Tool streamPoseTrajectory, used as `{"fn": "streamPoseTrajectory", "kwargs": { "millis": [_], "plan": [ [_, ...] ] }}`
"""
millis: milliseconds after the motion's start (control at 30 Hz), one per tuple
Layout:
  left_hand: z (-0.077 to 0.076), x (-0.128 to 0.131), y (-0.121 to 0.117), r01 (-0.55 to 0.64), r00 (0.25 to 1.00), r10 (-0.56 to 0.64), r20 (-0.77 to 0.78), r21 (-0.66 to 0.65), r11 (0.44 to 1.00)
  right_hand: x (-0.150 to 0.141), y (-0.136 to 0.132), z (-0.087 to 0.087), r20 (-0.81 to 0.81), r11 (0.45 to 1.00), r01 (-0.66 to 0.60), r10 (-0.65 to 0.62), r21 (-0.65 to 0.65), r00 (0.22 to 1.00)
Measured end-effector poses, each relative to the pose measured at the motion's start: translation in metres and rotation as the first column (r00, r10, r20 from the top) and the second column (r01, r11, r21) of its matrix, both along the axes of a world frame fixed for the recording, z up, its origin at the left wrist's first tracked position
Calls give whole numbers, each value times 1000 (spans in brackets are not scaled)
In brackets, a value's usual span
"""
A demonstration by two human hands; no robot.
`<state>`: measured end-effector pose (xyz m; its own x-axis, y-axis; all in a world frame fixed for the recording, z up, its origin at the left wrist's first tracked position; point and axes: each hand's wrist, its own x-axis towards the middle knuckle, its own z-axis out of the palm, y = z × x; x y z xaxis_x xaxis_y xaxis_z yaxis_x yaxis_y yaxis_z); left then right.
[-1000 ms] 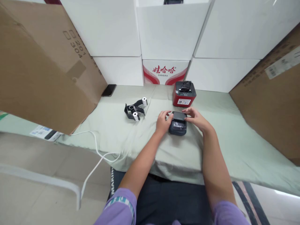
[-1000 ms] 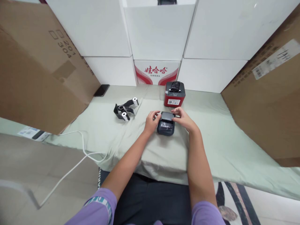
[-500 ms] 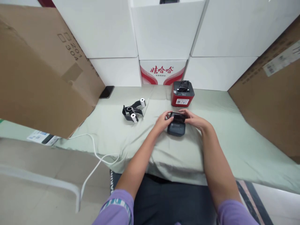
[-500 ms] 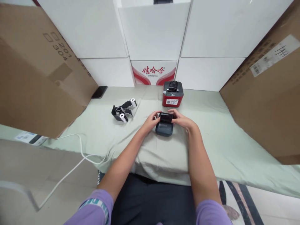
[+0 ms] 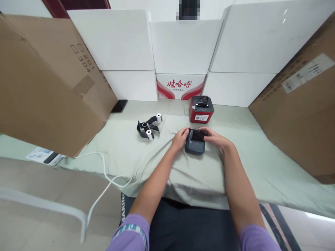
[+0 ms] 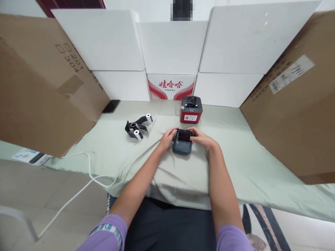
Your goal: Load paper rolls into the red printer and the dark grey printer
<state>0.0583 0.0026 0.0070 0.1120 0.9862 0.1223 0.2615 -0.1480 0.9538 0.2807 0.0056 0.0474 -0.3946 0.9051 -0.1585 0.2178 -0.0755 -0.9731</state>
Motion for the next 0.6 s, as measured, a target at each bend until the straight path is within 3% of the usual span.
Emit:
{"fn": "streamPoseTrajectory", "kwargs": {
  "millis": [200, 367, 467, 600],
  "plan": [
    [-3, 0, 2, 6, 997, 1, -83, 86, 996, -4, 6, -2, 19, 987, 160, -160, 0, 987],
    [0, 0, -3, 4, 995, 7, -103, 103, 995, -21, -17, -12, 156, 877, 480, -480, 39, 864],
    [6, 0, -8, -31, 987, 43, -156, 81, 996, -42, -48, -29, 178, 800, 581, -599, 146, 781],
    [9, 0, -12, -22, 983, 37, -178, 84, 996, -80, -78, -42, 262, 739, 565, -665, 367, 699]
  ]
}}
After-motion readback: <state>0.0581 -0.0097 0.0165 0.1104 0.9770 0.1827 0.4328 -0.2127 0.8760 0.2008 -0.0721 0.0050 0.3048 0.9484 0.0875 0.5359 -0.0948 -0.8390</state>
